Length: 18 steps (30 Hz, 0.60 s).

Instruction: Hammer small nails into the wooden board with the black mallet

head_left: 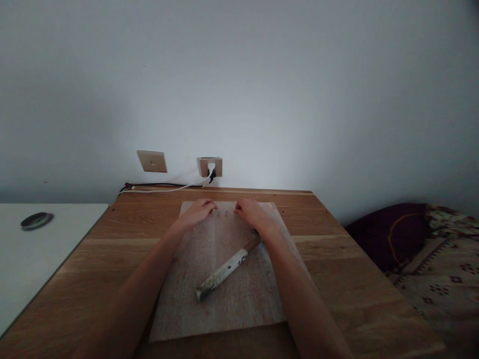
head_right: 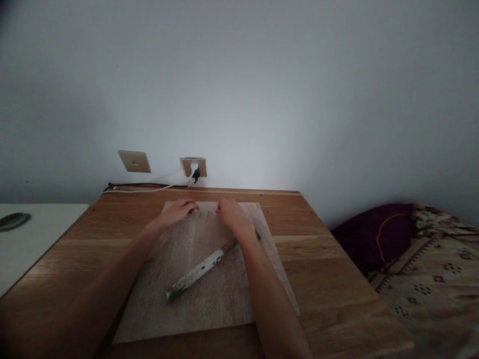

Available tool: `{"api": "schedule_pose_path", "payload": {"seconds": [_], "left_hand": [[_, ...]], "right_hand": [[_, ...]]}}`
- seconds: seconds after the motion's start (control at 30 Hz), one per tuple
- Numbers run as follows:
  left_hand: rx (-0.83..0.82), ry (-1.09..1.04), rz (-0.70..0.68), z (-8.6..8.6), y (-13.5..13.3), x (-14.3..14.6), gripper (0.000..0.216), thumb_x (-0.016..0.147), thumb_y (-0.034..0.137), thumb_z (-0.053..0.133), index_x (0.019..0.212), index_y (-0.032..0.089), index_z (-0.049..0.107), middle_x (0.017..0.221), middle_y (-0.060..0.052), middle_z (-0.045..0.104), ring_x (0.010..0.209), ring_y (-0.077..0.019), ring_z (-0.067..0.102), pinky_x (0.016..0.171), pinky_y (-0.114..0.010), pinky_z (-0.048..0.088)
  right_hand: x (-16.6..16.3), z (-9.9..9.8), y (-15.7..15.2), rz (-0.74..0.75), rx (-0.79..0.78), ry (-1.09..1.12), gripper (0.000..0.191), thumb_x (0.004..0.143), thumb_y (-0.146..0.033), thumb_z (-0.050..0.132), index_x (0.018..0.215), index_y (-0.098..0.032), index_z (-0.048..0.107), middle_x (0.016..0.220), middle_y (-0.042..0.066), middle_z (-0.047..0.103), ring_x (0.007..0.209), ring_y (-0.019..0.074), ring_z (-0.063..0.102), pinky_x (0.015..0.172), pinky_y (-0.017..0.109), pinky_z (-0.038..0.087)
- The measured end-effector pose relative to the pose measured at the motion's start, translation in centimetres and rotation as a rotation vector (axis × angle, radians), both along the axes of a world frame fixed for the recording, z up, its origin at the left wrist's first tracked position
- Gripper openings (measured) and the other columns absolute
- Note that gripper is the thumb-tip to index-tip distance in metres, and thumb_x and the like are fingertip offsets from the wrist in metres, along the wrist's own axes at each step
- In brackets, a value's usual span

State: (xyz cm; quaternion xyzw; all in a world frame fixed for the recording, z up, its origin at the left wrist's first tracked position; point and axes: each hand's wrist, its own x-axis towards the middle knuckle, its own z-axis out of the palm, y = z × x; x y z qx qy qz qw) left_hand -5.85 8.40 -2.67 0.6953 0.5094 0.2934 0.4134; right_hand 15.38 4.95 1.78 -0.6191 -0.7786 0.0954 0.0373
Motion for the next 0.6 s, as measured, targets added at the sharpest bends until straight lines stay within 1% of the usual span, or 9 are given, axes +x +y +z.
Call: {"api": "schedule_pose_path", "payload": {"seconds": [0.07, 0.13, 0.2, 0.27, 0.37, 0.47, 0.53, 0.6], "left_hand": [[0.130, 0.167, -0.068, 0.1, -0.4, 0.5, 0.018, 0.088, 0.030, 0.058, 0.083, 0.018, 0.070, 0.083, -0.006, 0.073, 0.077, -0.0210, 0.066, 0.069, -0.030, 0.047], [0.234, 0.285, -0.134, 0.1, -0.8, 0.8, 0.014, 0.088, 0.027, 0.060, 0.091, 0.017, 0.070, 0.087, -0.007, 0.074, 0.081, -0.0222, 0.067, 0.075, -0.032, 0.049], [0.302, 0.378, -0.190, 0.2, -1.2, 1.0, 0.014, 0.090, 0.020, 0.056, 0.095, 0.017, 0.069, 0.091, -0.009, 0.075, 0.085, -0.0235, 0.068, 0.080, -0.033, 0.050], [0.347, 0.461, -0.214, 0.3, -1.5, 1.1, 0.016, 0.093, 0.018, 0.053, 0.098, 0.016, 0.068, 0.098, -0.013, 0.075, 0.093, -0.0264, 0.069, 0.085, -0.036, 0.050], [0.364, 0.561, -0.172, 0.2, -2.0, 1.4, 0.018, 0.098, 0.026, 0.052, 0.104, 0.016, 0.066, 0.105, -0.017, 0.074, 0.101, -0.0305, 0.069, 0.088, -0.039, 0.050], [0.339, 0.607, -0.098, 0.0, -2.2, 1.9, 0.023, 0.102, 0.033, 0.048, 0.105, 0.017, 0.066, 0.102, -0.017, 0.074, 0.098, -0.0309, 0.070, 0.087, -0.039, 0.050], [0.333, 0.563, -0.050, 0.0, -2.0, 2.3, 0.023, 0.102, 0.032, 0.047, 0.097, 0.018, 0.065, 0.096, -0.015, 0.074, 0.095, -0.0290, 0.070, 0.085, -0.038, 0.050], [0.309, 0.397, 0.014, 0.3, -1.6, 2.4, 0.023, 0.099, 0.030, 0.050, 0.083, 0.019, 0.062, 0.085, -0.010, 0.071, 0.087, -0.0249, 0.068, 0.079, -0.034, 0.049]], "right_hand": [[-0.4, -0.5, 0.0, -0.010, 0.003, -0.005, 0.019, 0.098, -0.024, 0.066, 0.105, -0.012, 0.078, 0.110, 0.017, 0.079, 0.105, 0.0272, 0.072, 0.091, 0.029, 0.051], [-0.8, -0.7, -0.1, -0.016, 0.010, -0.007, 0.018, 0.099, -0.023, 0.065, 0.105, -0.011, 0.078, 0.109, 0.018, 0.079, 0.104, 0.0270, 0.073, 0.090, 0.029, 0.051], [-1.1, -0.4, -0.3, -0.003, 0.021, -0.002, 0.019, 0.100, -0.019, 0.062, 0.105, -0.012, 0.078, 0.108, 0.017, 0.079, 0.105, 0.0260, 0.073, 0.091, 0.029, 0.050], [-1.5, 0.2, -0.6, 0.022, 0.039, 0.010, 0.021, 0.101, -0.016, 0.059, 0.107, -0.014, 0.078, 0.111, 0.015, 0.079, 0.108, 0.0248, 0.072, 0.093, 0.028, 0.049], [-2.1, 0.7, -0.8, 0.050, 0.056, 0.027, 0.021, 0.102, -0.020, 0.059, 0.108, -0.016, 0.078, 0.112, 0.013, 0.079, 0.109, 0.0241, 0.071, 0.094, 0.028, 0.049], [-2.5, 0.4, -0.8, 0.051, 0.048, 0.022, 0.021, 0.102, -0.023, 0.060, 0.106, -0.013, 0.078, 0.109, 0.015, 0.079, 0.105, 0.0249, 0.072, 0.091, 0.028, 0.049], [-2.7, -0.2, -0.6, 0.044, 0.038, 0.010, 0.022, 0.102, -0.023, 0.060, 0.104, -0.011, 0.078, 0.107, 0.017, 0.079, 0.103, 0.0256, 0.072, 0.089, 0.029, 0.050], [-2.9, -0.8, -0.5, 0.040, 0.032, -0.001, 0.021, 0.101, -0.023, 0.061, 0.105, -0.010, 0.077, 0.107, 0.019, 0.079, 0.103, 0.0263, 0.073, 0.089, 0.029, 0.050]]}}
